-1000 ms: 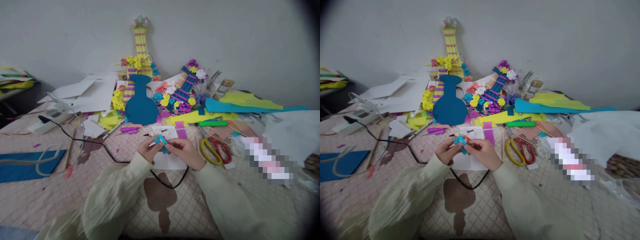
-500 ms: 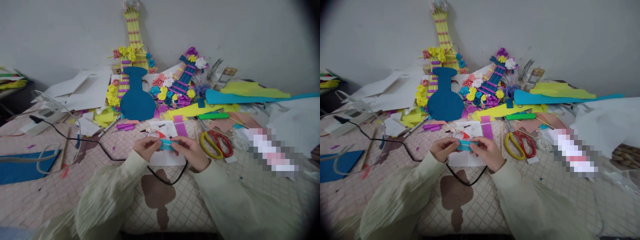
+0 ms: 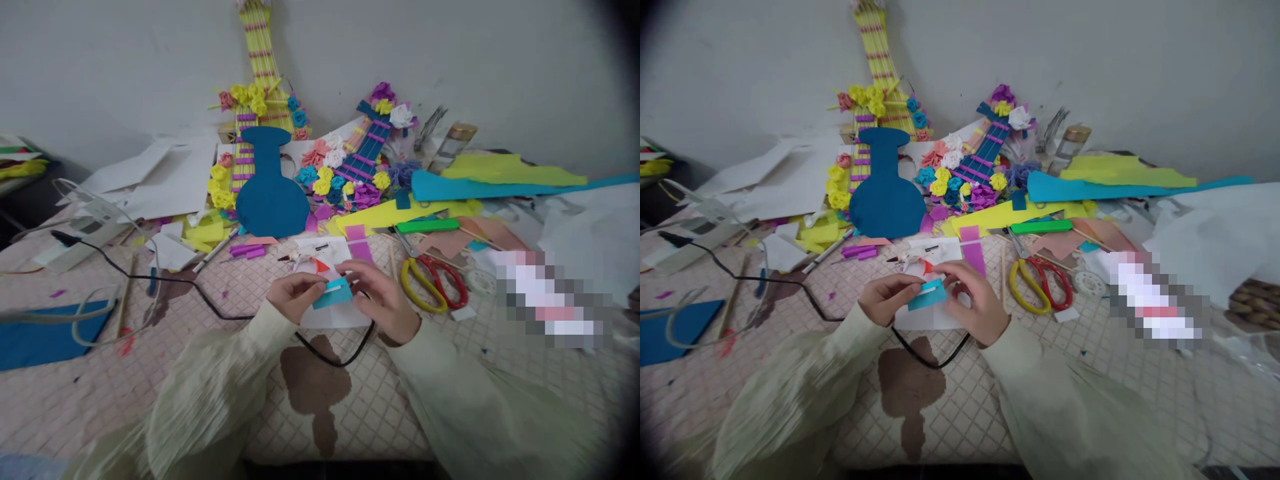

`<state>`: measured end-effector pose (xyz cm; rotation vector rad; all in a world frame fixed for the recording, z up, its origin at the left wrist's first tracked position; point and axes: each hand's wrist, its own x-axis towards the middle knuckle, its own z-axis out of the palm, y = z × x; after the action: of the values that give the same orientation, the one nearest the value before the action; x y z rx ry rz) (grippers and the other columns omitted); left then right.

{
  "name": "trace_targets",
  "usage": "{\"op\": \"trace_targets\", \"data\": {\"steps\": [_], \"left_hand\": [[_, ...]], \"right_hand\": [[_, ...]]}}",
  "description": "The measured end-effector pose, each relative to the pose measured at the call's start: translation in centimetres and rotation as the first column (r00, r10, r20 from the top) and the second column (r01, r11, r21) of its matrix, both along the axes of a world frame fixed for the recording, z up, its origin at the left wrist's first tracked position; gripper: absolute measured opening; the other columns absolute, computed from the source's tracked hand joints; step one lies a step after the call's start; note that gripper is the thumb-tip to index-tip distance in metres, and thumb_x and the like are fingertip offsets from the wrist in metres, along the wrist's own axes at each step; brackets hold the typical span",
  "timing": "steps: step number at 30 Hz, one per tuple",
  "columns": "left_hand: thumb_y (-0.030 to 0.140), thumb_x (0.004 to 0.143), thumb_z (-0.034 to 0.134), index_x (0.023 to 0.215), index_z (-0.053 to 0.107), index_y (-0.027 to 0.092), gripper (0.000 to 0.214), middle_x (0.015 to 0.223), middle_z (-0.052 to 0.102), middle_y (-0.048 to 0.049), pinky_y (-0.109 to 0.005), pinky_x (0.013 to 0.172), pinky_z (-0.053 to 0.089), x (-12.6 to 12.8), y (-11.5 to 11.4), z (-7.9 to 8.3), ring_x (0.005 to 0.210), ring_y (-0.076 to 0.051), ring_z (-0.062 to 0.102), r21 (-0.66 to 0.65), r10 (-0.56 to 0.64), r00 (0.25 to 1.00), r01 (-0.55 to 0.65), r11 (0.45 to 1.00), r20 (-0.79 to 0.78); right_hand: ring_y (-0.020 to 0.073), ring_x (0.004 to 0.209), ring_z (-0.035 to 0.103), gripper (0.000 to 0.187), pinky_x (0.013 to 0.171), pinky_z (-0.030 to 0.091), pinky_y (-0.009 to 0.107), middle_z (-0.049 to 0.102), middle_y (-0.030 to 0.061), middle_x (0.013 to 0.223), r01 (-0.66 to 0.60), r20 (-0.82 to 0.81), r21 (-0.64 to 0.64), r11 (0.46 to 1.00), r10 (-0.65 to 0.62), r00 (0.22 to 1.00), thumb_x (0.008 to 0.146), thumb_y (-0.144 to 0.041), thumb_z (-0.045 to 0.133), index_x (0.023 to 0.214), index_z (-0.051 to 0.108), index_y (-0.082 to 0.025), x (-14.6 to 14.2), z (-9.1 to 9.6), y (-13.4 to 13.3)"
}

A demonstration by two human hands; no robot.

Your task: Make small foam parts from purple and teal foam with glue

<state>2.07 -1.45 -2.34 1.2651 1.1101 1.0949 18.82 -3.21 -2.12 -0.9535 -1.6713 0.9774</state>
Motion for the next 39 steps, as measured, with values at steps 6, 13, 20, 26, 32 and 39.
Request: {"op": "trace_targets", "data": {"steps": [6, 13, 20, 26, 32, 39], "left_hand": [[0.024, 0.062, 0.067, 0.071, 0.066, 0.015, 0.013, 0.055, 0.062, 0.0009, -0.019, 0.047, 0.036, 0.13, -0.14, 0.03, 0.049, -0.008, 0.049, -0.042, -0.026, 0.998, 0.029, 0.999, 0.056], [0.025, 0.061, 0.069, 0.068, 0.060, 0.014, 0.016, 0.047, 0.057, 0.0042, -0.015, 0.042, 0.032, 0.00, -0.04, -0.25, 0.041, -0.004, 0.045, -0.071, -0.071, 0.987, 0.082, 0.994, 0.144], [0.030, 0.061, 0.070, 0.070, 0.057, 0.014, 0.023, 0.051, 0.064, 0.0001, -0.017, 0.046, 0.043, -0.17, -0.05, 0.02, 0.048, -0.012, 0.061, -0.195, -0.117, 0.972, 0.158, 0.968, 0.205], [0.031, 0.061, 0.071, 0.072, 0.059, 0.013, 0.024, 0.056, 0.064, 0.0001, -0.021, 0.054, 0.049, 0.05, -0.17, 0.08, 0.051, -0.011, 0.062, -0.156, -0.119, 0.950, 0.169, 0.973, 0.288], [0.038, 0.069, 0.063, 0.083, 0.062, 0.015, 0.027, 0.078, 0.064, -0.0032, -0.032, 0.069, 0.053, -0.26, -0.07, -0.16, 0.072, -0.017, 0.064, -0.013, -0.247, 0.885, 0.274, 0.962, 0.395], [0.016, 0.064, 0.068, 0.091, 0.054, 0.016, 0.030, 0.085, 0.060, -0.0038, -0.028, 0.072, 0.051, 0.16, -0.90, -0.39, 0.074, -0.012, 0.061, 0.225, -0.242, 0.964, 0.213, 0.951, 0.111]], "right_hand": [[0.0174, 0.099, 0.052, 0.031, 0.083, 0.045, 0.036, 0.050, 0.0071, 0.104, 0.011, 0.177, 0.337, 0.942, -0.075, 0.981, 0.072, -0.004, 0.047, 0.093, 0.060, -0.023, -0.26, -0.18, 0.25], [0.0147, 0.091, 0.056, 0.020, 0.081, 0.046, 0.032, 0.058, 0.0056, 0.095, 0.022, 0.176, 0.363, 0.931, -0.092, 0.980, 0.076, -0.006, 0.052, 0.086, 0.062, -0.021, -0.13, -0.29, 0.37], [0.0139, 0.090, 0.057, 0.026, 0.081, 0.046, 0.031, 0.060, 0.0058, 0.095, 0.031, 0.168, 0.377, 0.926, -0.101, 0.981, 0.075, -0.002, 0.050, 0.089, 0.063, -0.020, -0.16, -0.34, 0.27], [0.0140, 0.086, 0.059, 0.018, 0.078, 0.048, 0.029, 0.062, 0.0052, 0.091, 0.029, 0.133, 0.363, 0.931, -0.083, 0.988, 0.077, -0.010, 0.055, 0.086, 0.065, -0.022, -0.14, -0.19, 0.28], [0.0157, 0.085, 0.059, 0.017, 0.077, 0.048, 0.033, 0.061, 0.0045, 0.090, 0.118, 0.026, 0.283, 0.952, -0.131, 0.991, 0.075, -0.011, 0.058, 0.085, 0.064, -0.023, -0.11, -0.56, 0.24], [0.0166, 0.086, 0.058, 0.017, 0.078, 0.048, 0.034, 0.061, 0.0042, 0.089, 0.162, -0.051, 0.226, 0.961, -0.154, 0.987, 0.073, -0.012, 0.060, 0.086, 0.063, -0.023, -0.33, -0.84, -0.02]]}}
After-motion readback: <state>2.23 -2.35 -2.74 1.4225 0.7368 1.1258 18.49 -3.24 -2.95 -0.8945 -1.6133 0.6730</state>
